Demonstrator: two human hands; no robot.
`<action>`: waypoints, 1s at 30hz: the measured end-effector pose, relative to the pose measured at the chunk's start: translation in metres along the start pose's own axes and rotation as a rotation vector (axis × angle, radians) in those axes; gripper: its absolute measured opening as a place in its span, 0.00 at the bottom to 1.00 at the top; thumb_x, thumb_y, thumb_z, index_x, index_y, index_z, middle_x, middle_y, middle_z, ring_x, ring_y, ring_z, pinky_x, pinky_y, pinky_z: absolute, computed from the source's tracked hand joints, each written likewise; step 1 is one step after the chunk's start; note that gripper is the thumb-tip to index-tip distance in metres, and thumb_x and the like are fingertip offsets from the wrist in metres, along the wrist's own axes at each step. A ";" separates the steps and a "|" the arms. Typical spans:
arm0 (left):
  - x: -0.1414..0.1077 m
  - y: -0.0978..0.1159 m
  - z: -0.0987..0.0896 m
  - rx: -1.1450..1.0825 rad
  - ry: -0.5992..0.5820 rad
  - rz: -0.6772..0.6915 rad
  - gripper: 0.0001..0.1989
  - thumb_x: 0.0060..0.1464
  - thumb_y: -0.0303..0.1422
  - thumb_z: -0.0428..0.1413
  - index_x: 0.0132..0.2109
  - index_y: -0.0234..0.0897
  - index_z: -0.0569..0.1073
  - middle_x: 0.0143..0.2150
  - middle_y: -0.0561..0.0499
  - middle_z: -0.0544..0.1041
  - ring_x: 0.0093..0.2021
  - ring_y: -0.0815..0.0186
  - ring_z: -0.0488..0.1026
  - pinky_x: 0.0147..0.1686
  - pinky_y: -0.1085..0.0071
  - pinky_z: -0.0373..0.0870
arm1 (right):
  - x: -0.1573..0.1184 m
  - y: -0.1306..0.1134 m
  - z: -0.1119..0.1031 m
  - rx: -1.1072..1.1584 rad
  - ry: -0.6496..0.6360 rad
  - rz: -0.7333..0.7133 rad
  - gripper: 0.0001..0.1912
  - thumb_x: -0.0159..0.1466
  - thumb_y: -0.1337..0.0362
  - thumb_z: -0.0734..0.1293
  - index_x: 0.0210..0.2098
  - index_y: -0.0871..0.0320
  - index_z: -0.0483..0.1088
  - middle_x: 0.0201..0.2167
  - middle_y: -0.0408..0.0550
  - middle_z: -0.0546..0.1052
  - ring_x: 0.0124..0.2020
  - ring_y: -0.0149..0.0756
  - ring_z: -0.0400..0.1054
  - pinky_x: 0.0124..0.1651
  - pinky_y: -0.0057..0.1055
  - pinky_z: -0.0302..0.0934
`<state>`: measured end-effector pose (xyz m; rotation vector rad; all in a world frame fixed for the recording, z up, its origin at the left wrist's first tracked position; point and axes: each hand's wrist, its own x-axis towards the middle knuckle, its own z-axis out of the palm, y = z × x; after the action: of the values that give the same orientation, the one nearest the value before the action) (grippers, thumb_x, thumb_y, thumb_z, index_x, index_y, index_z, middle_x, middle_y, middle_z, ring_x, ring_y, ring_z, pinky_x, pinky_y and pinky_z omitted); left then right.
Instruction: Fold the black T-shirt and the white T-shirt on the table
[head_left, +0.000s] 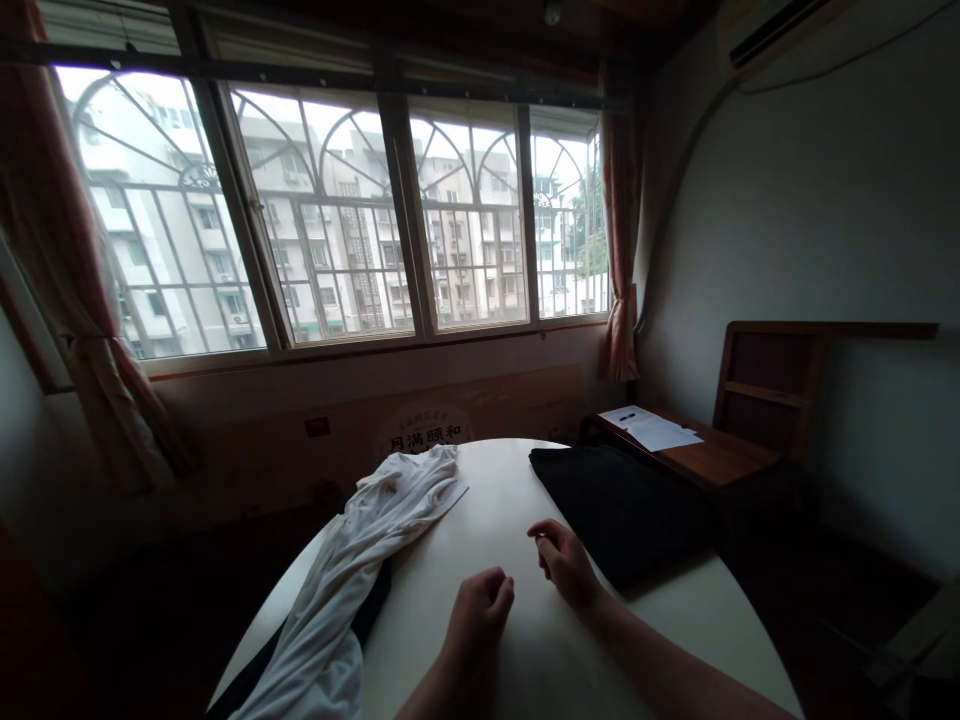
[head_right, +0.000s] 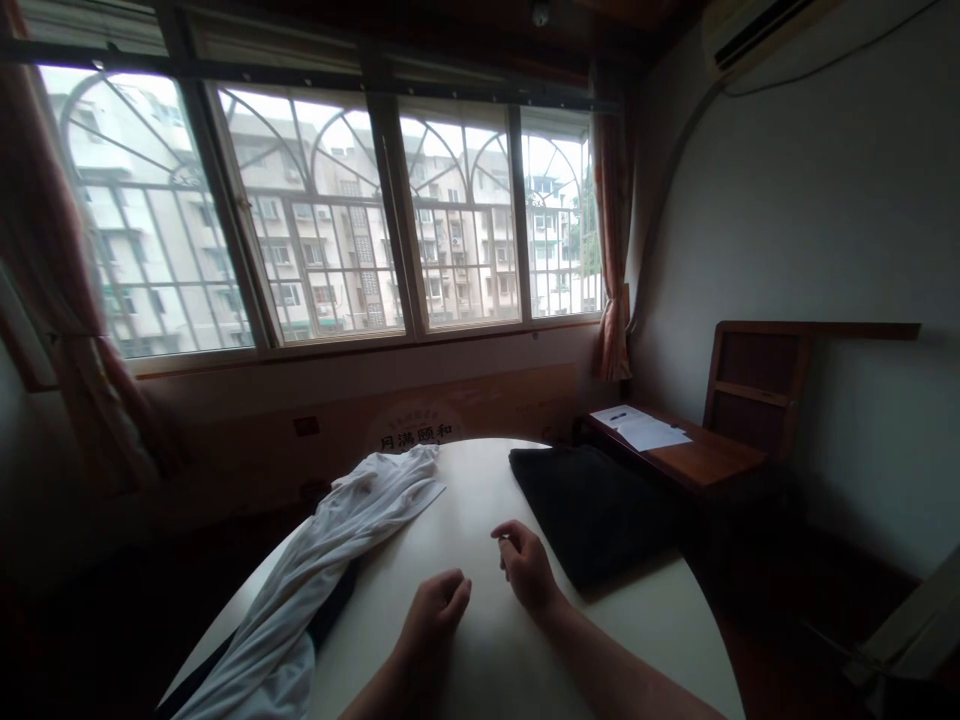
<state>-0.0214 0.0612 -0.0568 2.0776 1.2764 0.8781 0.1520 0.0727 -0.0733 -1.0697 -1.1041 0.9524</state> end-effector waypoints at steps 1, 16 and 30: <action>0.001 0.000 0.000 0.006 0.000 -0.005 0.17 0.52 0.44 0.45 0.22 0.41 0.53 0.21 0.56 0.55 0.25 0.68 0.54 0.28 0.70 0.50 | 0.001 0.000 0.000 -0.005 0.004 -0.002 0.13 0.57 0.57 0.63 0.36 0.57 0.71 0.16 0.35 0.65 0.16 0.27 0.55 0.20 0.25 0.46; 0.001 0.003 0.001 0.085 -0.094 0.010 0.15 0.51 0.43 0.46 0.23 0.41 0.54 0.22 0.56 0.57 0.26 0.67 0.56 0.29 0.68 0.50 | 0.010 0.009 0.000 -0.023 0.003 0.027 0.13 0.55 0.57 0.62 0.35 0.58 0.72 0.15 0.35 0.64 0.16 0.27 0.55 0.20 0.25 0.45; 0.001 -0.009 0.003 -0.001 -0.116 -0.001 0.17 0.53 0.46 0.46 0.24 0.41 0.55 0.22 0.55 0.59 0.26 0.67 0.57 0.28 0.69 0.51 | 0.010 0.010 0.003 -0.040 -0.017 0.018 0.13 0.54 0.59 0.61 0.34 0.58 0.72 0.15 0.36 0.64 0.16 0.27 0.54 0.20 0.26 0.46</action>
<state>-0.0240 0.0656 -0.0646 2.0947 1.2160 0.7455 0.1498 0.0848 -0.0811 -1.1071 -1.1332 0.9594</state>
